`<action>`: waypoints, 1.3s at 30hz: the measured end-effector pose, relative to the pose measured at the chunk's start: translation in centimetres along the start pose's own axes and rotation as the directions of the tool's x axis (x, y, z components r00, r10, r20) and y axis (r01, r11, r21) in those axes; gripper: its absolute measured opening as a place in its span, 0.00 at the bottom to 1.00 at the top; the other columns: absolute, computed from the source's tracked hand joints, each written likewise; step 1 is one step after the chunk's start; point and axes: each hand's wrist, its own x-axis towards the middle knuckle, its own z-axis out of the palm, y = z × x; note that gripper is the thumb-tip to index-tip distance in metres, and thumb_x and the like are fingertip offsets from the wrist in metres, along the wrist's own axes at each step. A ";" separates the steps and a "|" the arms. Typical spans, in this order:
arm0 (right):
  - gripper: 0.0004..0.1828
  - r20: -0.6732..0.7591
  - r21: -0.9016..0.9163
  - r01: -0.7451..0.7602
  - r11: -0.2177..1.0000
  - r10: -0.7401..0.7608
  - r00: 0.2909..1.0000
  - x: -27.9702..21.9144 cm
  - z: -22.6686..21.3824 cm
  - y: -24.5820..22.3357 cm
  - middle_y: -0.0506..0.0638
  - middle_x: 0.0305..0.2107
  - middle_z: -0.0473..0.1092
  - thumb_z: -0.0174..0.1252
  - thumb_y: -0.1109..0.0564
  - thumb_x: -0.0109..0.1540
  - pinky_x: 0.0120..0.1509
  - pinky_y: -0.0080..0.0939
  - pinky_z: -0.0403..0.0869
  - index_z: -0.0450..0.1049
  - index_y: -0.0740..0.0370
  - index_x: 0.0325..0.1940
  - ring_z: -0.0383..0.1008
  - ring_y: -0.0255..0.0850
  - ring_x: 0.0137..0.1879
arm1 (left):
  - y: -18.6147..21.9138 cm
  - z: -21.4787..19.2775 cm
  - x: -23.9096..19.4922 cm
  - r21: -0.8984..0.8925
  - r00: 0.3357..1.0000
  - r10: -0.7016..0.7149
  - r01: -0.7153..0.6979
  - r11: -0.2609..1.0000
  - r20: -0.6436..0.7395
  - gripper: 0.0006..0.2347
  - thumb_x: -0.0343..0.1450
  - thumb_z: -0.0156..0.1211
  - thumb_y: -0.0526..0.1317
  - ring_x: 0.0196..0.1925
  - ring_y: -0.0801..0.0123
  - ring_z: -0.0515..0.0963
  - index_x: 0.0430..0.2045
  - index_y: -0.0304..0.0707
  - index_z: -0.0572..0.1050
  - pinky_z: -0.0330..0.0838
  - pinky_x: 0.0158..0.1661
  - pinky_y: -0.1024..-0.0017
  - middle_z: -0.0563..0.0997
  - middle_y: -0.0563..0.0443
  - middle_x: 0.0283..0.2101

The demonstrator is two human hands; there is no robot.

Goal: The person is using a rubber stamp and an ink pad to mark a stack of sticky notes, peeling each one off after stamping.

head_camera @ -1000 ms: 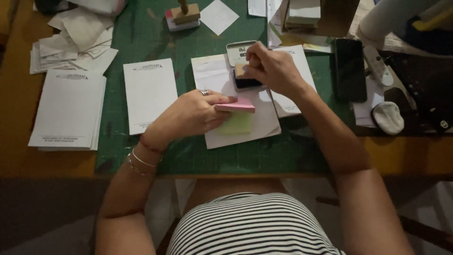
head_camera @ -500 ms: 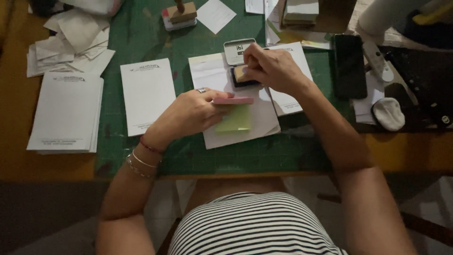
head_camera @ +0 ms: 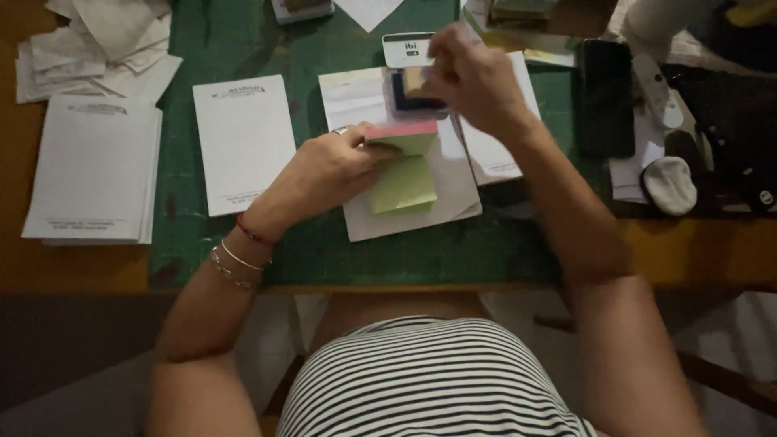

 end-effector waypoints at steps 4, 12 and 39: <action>0.14 -0.117 0.103 -0.136 0.985 0.148 0.982 -1.4 -3.4 0.7 0.49 0.31 0.71 0.72 0.69 0.71 0.36 0.45 0.62 0.73 0.61 0.40 0.63 0.37 0.33 | 0.5 0.3 0.3 0.112 1.000 0.006 -0.005 0.994 -0.009 0.13 0.81 0.60 0.37 0.23 0.46 0.80 0.60 0.36 0.72 0.79 0.23 0.52 0.81 0.30 0.55; 0.09 -0.198 0.304 0.192 0.933 -0.136 0.971 -7.1 -7.4 -7.2 0.46 0.30 0.64 0.60 0.65 0.68 0.32 0.44 0.65 0.69 0.61 0.51 0.61 0.36 0.28 | -0.3 0.8 0.0 0.081 0.997 0.067 -0.063 0.995 -0.046 0.09 0.84 0.57 0.38 0.34 0.47 0.81 0.57 0.38 0.73 0.79 0.29 0.55 0.80 0.32 0.57; 0.17 0.229 0.048 0.240 0.970 -0.245 0.942 -8.1 0.3 -9.1 0.52 0.30 0.71 0.70 0.58 0.74 0.30 0.50 0.67 0.66 0.61 0.52 0.70 0.49 0.28 | -4.1 2.6 -0.7 0.264 0.966 0.252 -0.229 0.937 -0.059 0.04 0.82 0.70 0.43 0.54 0.52 0.81 0.48 0.50 0.86 0.76 0.48 0.63 0.86 0.46 0.57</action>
